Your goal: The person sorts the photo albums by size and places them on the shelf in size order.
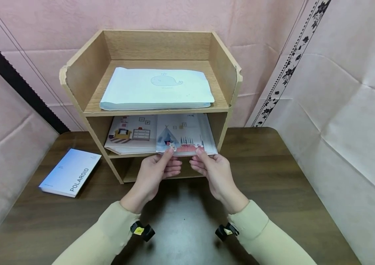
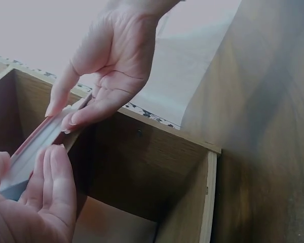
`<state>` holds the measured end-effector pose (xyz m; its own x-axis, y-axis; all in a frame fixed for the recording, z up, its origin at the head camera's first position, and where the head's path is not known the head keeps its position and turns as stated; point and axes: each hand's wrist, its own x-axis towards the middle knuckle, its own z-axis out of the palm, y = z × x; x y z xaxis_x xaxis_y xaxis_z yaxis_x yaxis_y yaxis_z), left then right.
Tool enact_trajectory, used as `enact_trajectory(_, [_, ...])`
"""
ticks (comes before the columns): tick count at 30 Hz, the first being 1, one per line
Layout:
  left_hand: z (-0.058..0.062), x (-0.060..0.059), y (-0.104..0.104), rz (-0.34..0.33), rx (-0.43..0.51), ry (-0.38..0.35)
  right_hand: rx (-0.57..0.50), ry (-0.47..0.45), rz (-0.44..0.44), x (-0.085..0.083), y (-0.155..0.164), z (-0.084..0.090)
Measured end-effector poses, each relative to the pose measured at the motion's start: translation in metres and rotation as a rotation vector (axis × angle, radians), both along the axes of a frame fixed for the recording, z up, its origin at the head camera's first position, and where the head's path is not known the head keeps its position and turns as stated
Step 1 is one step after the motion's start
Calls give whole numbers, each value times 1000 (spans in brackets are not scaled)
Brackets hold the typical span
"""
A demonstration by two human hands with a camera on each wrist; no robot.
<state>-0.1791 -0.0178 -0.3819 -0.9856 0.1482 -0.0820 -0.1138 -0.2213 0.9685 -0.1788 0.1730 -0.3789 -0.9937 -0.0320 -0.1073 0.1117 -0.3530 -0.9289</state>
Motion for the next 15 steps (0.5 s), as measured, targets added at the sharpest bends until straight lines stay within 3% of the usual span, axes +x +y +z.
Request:
enact_trajectory(7, [-4, -6, 1, -83, -19, -90, 30, -89, -20, -3, 0, 4])
enact_trajectory(15, [-10, -15, 1, -102, 25, -94, 15, -154, -45, -8, -4, 0])
